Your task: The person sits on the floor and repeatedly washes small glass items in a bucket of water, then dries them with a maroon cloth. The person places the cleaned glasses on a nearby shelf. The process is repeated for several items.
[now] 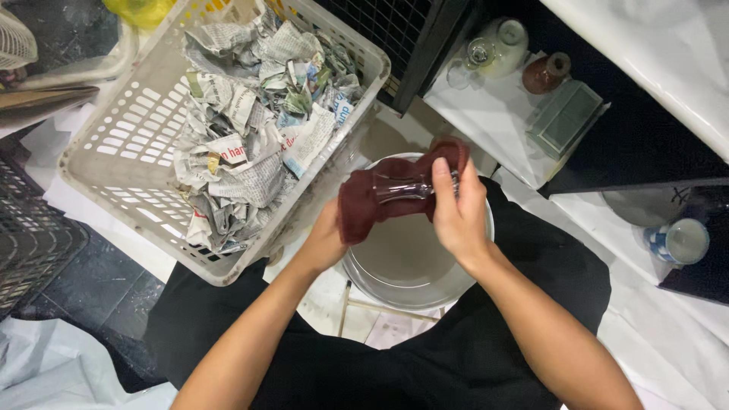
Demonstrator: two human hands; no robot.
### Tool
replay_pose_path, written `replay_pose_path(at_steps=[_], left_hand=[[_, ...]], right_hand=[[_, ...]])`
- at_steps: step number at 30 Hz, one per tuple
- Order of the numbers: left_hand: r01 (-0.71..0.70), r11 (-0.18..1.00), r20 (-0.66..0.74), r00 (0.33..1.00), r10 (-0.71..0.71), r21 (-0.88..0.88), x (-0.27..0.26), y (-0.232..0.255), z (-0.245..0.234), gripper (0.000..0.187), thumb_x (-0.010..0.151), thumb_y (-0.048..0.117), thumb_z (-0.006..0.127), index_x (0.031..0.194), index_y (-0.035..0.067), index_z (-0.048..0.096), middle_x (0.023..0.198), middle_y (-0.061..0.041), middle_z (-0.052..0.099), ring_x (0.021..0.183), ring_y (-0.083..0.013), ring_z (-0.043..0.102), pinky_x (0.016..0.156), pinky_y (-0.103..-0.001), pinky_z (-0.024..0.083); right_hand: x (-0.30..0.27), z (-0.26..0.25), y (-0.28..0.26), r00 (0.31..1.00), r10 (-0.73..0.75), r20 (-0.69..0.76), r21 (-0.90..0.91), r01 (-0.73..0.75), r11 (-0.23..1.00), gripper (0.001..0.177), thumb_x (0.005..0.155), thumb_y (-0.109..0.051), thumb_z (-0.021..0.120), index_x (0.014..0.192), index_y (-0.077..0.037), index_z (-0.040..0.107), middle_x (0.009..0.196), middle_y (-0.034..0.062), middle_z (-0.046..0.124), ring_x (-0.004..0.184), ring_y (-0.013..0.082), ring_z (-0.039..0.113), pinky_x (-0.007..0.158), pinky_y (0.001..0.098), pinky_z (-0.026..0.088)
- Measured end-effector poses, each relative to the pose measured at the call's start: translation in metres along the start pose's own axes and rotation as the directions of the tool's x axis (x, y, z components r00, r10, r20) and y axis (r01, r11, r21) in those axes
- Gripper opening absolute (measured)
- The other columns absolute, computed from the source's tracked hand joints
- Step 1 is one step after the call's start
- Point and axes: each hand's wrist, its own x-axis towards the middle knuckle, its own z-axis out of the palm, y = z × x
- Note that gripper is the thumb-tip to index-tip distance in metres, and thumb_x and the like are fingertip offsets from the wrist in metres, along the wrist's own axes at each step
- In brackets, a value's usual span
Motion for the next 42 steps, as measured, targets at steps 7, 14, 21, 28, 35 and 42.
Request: replay_pose_path(at_steps=[7,14,21,28,35,42], left_hand=[[0.24,0.943,0.232,0.955,-0.186,-0.232,0.007,0.011,-0.013,0.036,0.101,0.014,0.059,0.132,-0.004,0.066,0.126,-0.013,0.072,0.113,-0.0224,0.068,0.106,-0.037,0.052],[0.381,0.861,0.286,0.913,-0.292,-0.337,0.01,0.022,-0.005,0.036,0.098,0.014,0.064,0.13,-0.002,0.064,0.125,-0.009,0.072,0.11,-0.0173,0.069,0.093,-0.037,0.058],[0.332,0.902,0.181,0.939,-0.291,-0.276,-0.006,0.007,-0.005,0.029,0.104,0.013,0.067,0.126,-0.006,0.069,0.115,-0.014,0.073,0.093,-0.0198,0.068,0.088,-0.038,0.056],[0.453,0.65,0.279,0.891,-0.36,-0.609,0.003,0.034,-0.002,0.037,0.103,0.014,0.063,0.135,-0.003,0.06,0.133,-0.017,0.067,0.123,-0.0276,0.064,0.099,-0.049,0.055],[0.516,0.465,0.314,0.838,-0.446,-0.719,0.002,0.052,0.003,0.041,0.103,0.021,0.061,0.135,-0.004,0.057,0.129,-0.021,0.066,0.121,-0.0317,0.064,0.103,-0.056,0.055],[0.182,0.957,-0.101,0.973,-0.209,-0.224,-0.001,0.026,0.003,0.024,0.101,0.014,0.07,0.12,-0.001,0.071,0.122,-0.017,0.068,0.106,-0.0272,0.064,0.1,-0.039,0.053]], right_hand=[[-0.01,0.007,-0.002,0.989,-0.121,0.085,-0.037,0.124,0.992,0.04,0.113,-0.022,0.047,0.144,0.001,0.05,0.107,0.0096,0.07,0.093,0.0158,0.067,0.084,0.0319,0.055],[-0.02,0.014,0.0,0.984,-0.161,0.074,0.024,0.16,0.987,0.033,0.114,-0.017,0.046,0.141,0.002,0.052,0.104,0.009,0.069,0.09,0.0162,0.066,0.082,0.0312,0.055],[-0.022,0.021,0.003,0.995,-0.071,0.07,-0.032,0.073,0.997,0.027,0.113,-0.014,0.05,0.135,0.001,0.057,0.095,0.0104,0.067,0.082,0.0192,0.064,0.075,0.031,0.053],[-0.015,0.007,0.014,0.871,-0.434,0.229,-0.182,0.477,0.86,0.044,0.109,-0.01,0.059,0.144,0.012,0.045,0.104,0.0179,0.069,0.089,0.0319,0.072,0.08,0.04,0.058],[-0.001,-0.007,0.019,0.577,-0.735,0.357,-0.169,0.814,0.556,0.056,0.099,-0.012,0.072,0.136,0.018,0.043,0.101,0.0256,0.065,0.083,0.0396,0.069,0.076,0.0452,0.057],[-0.004,0.01,0.006,0.937,-0.09,0.337,0.086,0.064,0.994,0.062,0.111,-0.037,0.045,0.151,0.01,0.044,0.123,0.0165,0.067,0.109,0.023,0.065,0.096,0.0374,0.052]])
